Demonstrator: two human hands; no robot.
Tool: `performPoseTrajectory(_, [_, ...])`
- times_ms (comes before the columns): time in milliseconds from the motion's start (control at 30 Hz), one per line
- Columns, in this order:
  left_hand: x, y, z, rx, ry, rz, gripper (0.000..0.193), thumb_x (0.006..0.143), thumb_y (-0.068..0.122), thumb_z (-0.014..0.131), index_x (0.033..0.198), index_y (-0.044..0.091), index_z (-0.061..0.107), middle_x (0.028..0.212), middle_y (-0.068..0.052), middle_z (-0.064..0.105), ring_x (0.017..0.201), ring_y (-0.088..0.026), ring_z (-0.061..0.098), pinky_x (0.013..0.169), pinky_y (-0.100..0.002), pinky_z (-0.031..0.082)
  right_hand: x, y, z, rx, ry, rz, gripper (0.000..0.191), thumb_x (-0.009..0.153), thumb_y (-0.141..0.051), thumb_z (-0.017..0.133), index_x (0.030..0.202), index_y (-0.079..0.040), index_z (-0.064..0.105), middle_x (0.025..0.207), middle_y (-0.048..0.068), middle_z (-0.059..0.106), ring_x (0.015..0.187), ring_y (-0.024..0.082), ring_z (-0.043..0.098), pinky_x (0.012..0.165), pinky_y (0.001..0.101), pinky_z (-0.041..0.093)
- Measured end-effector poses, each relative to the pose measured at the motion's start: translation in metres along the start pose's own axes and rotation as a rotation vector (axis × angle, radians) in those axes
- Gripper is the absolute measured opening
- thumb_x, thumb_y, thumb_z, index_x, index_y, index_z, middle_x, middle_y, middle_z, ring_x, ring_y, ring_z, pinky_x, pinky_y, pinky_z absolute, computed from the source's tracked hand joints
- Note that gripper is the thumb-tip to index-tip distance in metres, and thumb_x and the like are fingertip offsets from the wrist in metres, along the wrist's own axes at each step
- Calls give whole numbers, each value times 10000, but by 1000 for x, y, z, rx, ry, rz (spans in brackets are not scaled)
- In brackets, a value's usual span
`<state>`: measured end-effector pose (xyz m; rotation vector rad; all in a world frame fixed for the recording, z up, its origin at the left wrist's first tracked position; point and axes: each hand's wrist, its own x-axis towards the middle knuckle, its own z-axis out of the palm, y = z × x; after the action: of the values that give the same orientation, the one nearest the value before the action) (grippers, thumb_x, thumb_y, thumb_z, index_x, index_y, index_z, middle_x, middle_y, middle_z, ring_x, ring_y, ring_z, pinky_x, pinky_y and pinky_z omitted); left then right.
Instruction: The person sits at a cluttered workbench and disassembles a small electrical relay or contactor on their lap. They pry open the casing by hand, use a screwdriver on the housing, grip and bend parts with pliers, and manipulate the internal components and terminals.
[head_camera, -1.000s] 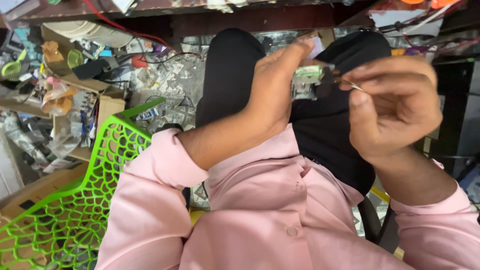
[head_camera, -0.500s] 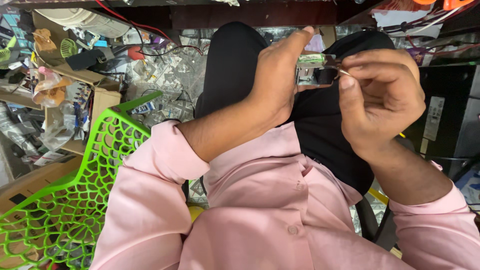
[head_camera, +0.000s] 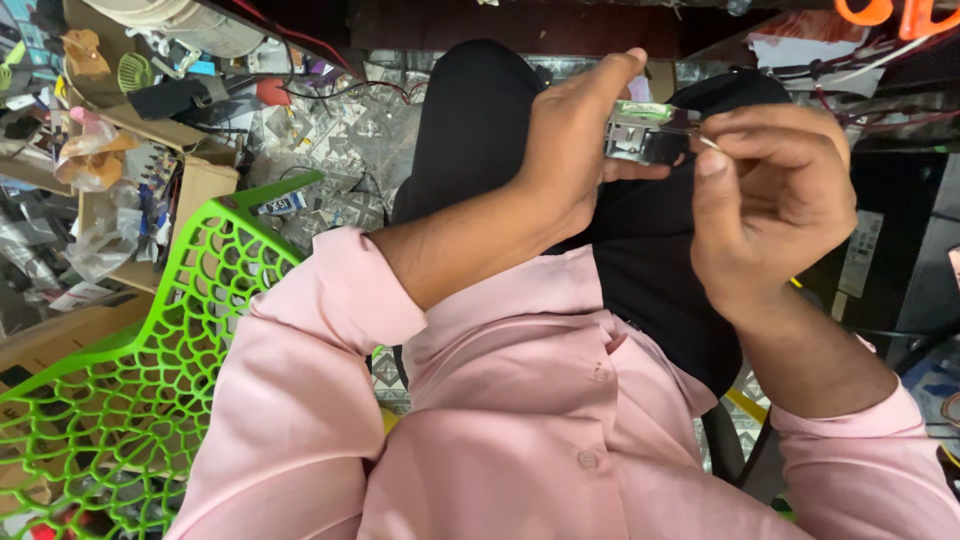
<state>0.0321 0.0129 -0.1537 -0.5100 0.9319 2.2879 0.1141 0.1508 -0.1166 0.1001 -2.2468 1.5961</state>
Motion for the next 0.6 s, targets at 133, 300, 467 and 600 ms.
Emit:
performPoseTrajectory(133, [-1, 6, -4, 31, -25, -25, 319, 925, 320, 657, 975, 5, 680, 838, -131, 719, 683, -244, 750, 611, -421, 657, 0, 4, 5, 36, 9, 70, 119, 1090, 63, 656, 1145, 29, 557, 1202, 122, 601, 966, 133, 641, 878, 231, 557])
performPoseTrajectory(300, [2, 12, -2, 39, -64, -28, 299, 921, 299, 660, 984, 7, 683, 858, -118, 725, 711, -226, 738, 657, -432, 649, 1, 12, 8, -16, 3, 45, 115, 1150, 95, 663, 1167, 39, 565, 1208, 125, 597, 961, 127, 609, 854, 218, 519])
performPoseTrajectory(467, [7, 10, -3, 70, -64, -37, 293, 927, 284, 652, 986, -2, 672, 857, -120, 728, 706, -228, 742, 654, -427, 656, 2, 20, 6, 28, 19, 56, 122, 1131, 92, 654, 1163, 26, 556, 1224, 110, 587, 973, 117, 617, 857, 214, 527])
performPoseTrajectory(600, [12, 8, -6, 80, -91, -58, 278, 917, 262, 634, 983, -5, 674, 828, -137, 733, 679, -241, 744, 644, -426, 657, 2, 22, 8, -11, 17, 40, 129, 1153, 105, 663, 1170, 34, 556, 1218, 116, 582, 983, 120, 601, 870, 213, 510])
